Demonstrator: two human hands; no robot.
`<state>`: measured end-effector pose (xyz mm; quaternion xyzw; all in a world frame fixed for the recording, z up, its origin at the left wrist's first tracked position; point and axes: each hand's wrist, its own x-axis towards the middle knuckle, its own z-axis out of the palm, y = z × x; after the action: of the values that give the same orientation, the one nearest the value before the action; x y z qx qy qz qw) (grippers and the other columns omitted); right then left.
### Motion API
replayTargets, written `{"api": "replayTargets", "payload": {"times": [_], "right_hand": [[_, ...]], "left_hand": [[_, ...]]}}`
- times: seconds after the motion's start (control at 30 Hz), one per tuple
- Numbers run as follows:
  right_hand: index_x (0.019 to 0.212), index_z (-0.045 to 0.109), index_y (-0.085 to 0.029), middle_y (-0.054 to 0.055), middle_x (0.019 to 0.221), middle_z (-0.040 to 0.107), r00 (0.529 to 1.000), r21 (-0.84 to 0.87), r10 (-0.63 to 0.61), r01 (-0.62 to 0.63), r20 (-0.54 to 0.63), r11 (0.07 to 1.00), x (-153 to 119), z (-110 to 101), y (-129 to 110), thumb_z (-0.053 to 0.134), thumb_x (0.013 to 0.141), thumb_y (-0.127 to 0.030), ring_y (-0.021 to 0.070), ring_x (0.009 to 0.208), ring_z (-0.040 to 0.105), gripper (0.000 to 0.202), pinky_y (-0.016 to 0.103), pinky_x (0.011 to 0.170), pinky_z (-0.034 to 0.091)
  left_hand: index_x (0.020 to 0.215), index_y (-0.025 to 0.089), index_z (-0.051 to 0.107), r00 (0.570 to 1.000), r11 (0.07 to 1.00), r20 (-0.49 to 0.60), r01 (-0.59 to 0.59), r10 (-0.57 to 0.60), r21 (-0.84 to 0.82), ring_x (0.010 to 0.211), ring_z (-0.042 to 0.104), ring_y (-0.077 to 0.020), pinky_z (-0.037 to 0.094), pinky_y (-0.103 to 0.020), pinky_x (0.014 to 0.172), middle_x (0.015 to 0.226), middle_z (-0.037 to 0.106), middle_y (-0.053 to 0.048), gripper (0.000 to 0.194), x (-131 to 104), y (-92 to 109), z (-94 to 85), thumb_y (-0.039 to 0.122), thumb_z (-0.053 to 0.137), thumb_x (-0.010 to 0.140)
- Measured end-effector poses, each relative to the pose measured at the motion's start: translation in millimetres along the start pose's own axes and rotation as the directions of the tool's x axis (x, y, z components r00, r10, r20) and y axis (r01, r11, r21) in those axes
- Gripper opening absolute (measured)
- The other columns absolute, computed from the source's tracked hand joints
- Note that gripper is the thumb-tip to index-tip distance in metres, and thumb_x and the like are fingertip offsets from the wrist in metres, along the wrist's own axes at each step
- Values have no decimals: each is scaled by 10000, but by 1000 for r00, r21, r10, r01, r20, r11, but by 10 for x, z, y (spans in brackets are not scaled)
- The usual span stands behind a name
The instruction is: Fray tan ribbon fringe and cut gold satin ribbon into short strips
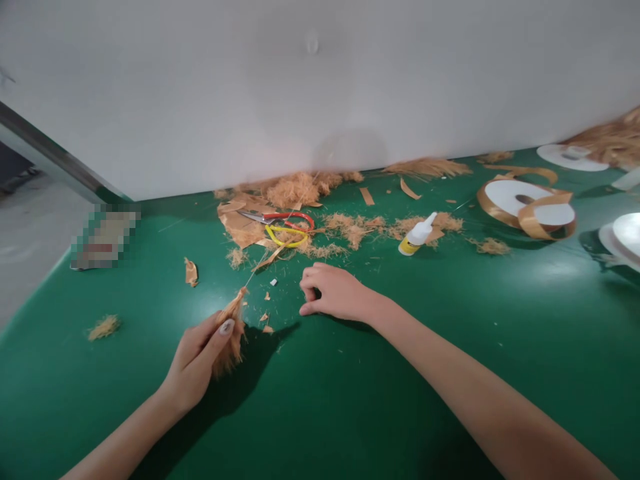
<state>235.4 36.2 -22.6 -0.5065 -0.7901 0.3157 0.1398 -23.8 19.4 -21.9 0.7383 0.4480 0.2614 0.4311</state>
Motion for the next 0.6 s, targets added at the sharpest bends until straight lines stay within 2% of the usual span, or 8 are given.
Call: {"api": "replayTargets", "payload": {"times": [0.17,0.27,0.43,0.6], "right_hand": [[527,445,-167,-9,788,514,978,-2,-151,153,143,988,-97,76,-151,761,644,-331,154,794,451,375,305,713,331],[531,444,-168,-9,783,510,978,-24,-145,150,149,988,-143,150,-218,762,646,-301,152,788,450,364,296,688,330],[576,453,-174,7,804,518,1000,-123,-17,15,-15,992,-57,111,-86,718,699,-325,158,789,446,328,265,606,305],[605,407,-176,0,759,476,978,-170,83,-116,-189,979,59,1,89,678,743,-281,145,773,446,322,237,575,286]], "left_hand": [[750,163,563,998,998,-51,26,-24,50,571,476,-125,355,-230,542,602,520,12,359,2,29,12,433,373,891],[748,161,560,998,998,-62,23,-20,57,587,480,-129,355,-232,551,615,531,8,374,-12,33,21,442,360,892],[762,157,568,998,995,-57,19,-13,97,574,463,-119,344,-225,538,607,522,14,379,-42,33,38,440,355,895],[750,156,554,999,991,-44,-25,31,132,559,425,-109,334,-227,548,594,478,25,369,-46,35,47,422,346,901]]}}
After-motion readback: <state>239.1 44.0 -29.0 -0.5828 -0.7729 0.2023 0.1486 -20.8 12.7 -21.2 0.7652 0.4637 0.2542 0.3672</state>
